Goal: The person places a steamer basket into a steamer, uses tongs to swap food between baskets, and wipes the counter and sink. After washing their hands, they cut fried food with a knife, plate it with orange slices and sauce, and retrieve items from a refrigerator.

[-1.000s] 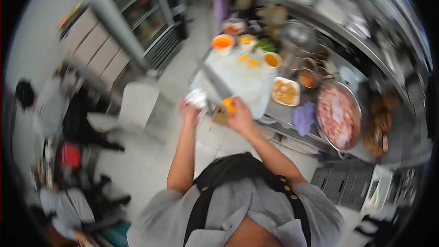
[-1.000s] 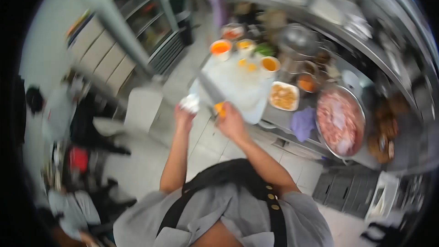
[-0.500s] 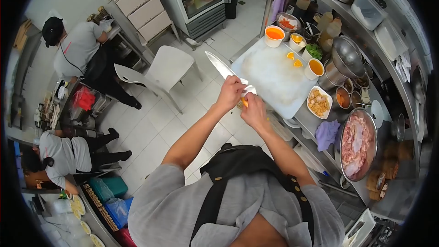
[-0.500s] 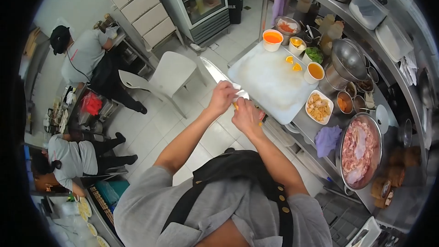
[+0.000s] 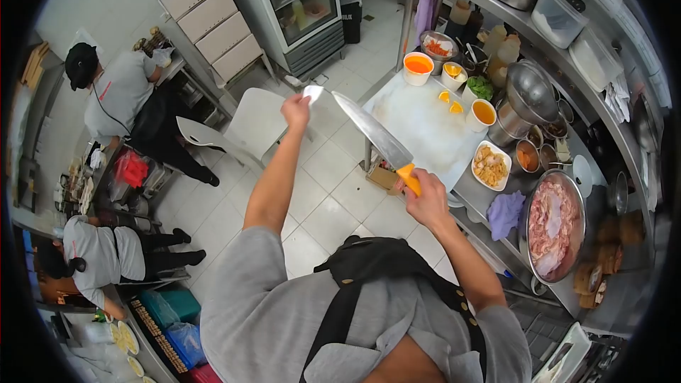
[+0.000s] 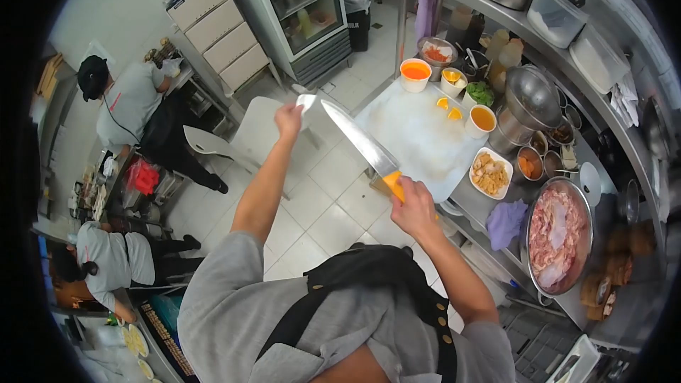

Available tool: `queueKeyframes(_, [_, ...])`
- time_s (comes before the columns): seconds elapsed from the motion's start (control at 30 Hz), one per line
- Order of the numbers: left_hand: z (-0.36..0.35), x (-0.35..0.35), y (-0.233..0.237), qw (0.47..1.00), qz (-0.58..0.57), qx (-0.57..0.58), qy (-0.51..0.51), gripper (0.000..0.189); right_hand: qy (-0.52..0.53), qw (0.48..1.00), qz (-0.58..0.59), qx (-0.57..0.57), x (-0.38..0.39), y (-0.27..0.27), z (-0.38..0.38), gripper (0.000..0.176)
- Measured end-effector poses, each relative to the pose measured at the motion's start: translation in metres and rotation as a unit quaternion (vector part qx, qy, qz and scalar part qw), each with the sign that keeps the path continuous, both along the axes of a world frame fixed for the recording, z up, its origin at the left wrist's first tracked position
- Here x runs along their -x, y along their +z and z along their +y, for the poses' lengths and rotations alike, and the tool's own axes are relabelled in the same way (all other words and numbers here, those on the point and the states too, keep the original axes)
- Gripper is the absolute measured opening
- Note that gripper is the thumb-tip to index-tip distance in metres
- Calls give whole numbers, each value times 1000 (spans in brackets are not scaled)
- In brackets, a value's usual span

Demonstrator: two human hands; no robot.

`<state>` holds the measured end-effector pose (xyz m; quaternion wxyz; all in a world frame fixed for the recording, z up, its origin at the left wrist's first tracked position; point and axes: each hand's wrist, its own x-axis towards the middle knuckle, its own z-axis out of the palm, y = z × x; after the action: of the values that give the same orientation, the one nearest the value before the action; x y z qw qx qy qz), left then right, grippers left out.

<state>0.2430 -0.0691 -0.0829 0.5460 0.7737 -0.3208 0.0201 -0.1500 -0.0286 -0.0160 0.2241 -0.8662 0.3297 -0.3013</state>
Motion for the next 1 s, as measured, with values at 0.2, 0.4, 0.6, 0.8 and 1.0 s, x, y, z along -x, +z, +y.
queueKeyframes(0.2, [22,141,-23,702,632,73,-319,25,-12,981,-52,-184,-25,-44,-27,37])
queueKeyframes(0.4, [21,171,-28,586,717,82,-369,30,37,987,-154,4,-39,-13,-9,28])
queueKeyframes(0.6, [16,159,-36,584,725,121,-345,44,38,991,-126,-1,-22,-9,-9,29])
queueKeyframes(0.8, [12,163,-3,565,751,169,-296,54,25,995,-99,-11,-5,-20,-11,29])
queueKeyframes(1.0, [2,91,4,557,735,246,-298,53,27,998,-58,4,42,-38,3,29])
